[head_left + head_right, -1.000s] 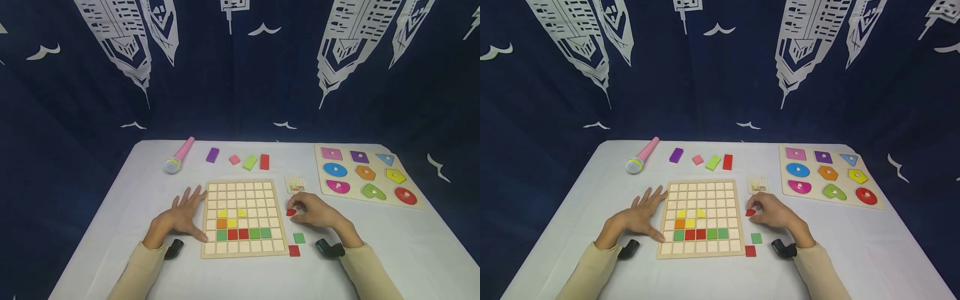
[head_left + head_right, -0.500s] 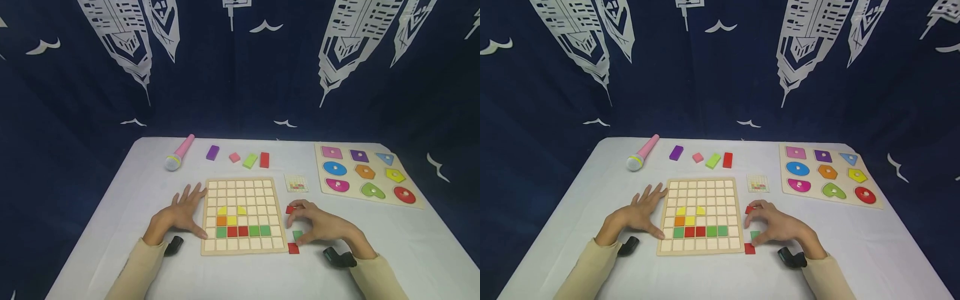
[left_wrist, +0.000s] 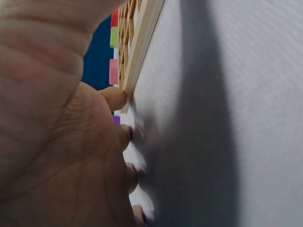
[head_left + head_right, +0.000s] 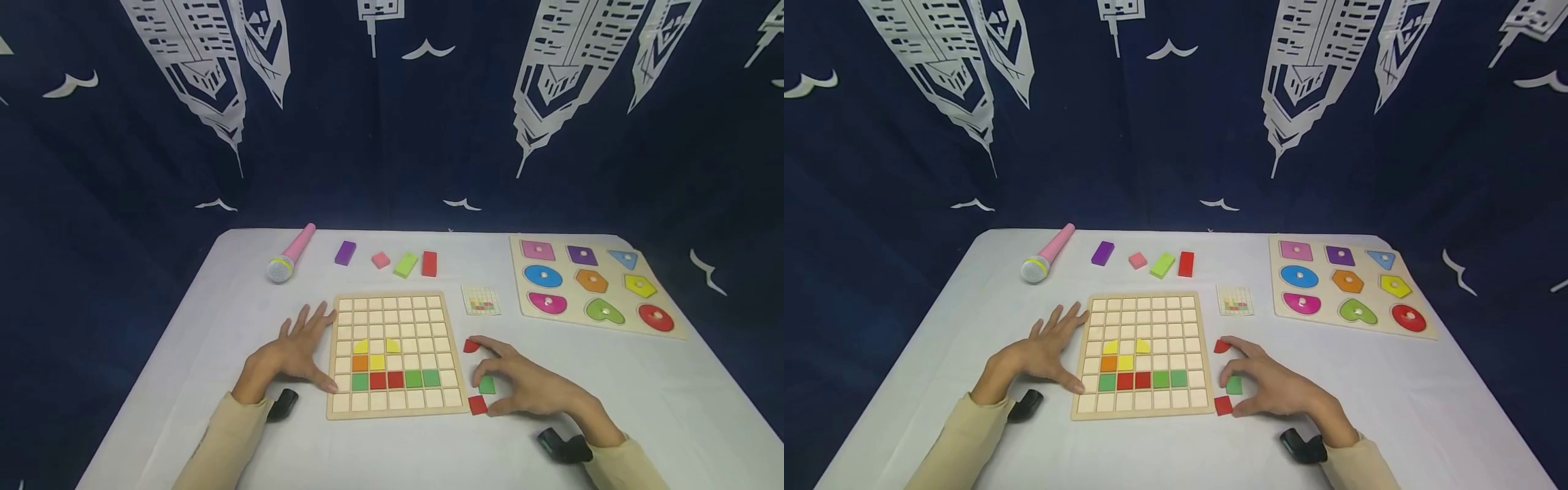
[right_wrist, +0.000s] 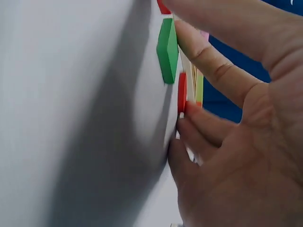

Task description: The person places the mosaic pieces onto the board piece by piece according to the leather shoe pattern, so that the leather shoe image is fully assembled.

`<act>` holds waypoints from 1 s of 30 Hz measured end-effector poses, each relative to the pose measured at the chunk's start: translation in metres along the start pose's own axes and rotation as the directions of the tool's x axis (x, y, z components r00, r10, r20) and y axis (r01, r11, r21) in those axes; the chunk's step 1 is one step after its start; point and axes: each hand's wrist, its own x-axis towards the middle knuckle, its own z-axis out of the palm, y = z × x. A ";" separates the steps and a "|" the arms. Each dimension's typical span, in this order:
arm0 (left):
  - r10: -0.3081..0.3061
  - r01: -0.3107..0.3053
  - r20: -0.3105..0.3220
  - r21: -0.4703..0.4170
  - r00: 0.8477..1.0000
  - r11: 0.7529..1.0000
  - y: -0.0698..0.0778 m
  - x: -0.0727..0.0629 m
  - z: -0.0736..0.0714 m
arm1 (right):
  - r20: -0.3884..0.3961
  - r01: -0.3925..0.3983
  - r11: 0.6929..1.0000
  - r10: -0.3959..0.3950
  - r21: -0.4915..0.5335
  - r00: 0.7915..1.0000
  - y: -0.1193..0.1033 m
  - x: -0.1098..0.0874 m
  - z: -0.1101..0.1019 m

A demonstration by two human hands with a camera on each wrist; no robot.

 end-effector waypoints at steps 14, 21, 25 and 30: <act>0.009 -0.009 -0.001 0.008 1.000 1.000 0.000 -0.001 0.000 | -0.083 0.022 0.998 -0.028 -0.062 0.996 0.012 0.006 -0.007; 0.000 0.000 0.000 0.009 1.000 1.000 -0.001 -0.001 0.001 | -0.156 0.100 0.989 -0.116 -0.107 0.981 -0.001 0.022 -0.012; -0.002 0.002 -0.001 0.009 1.000 1.000 -0.001 -0.001 0.000 | -0.139 0.139 0.987 -0.149 -0.080 0.979 -0.017 0.043 -0.010; 0.001 -0.001 0.005 0.014 1.000 1.000 0.000 0.000 0.000 | -0.096 0.139 0.990 -0.142 -0.035 0.985 -0.040 0.074 -0.002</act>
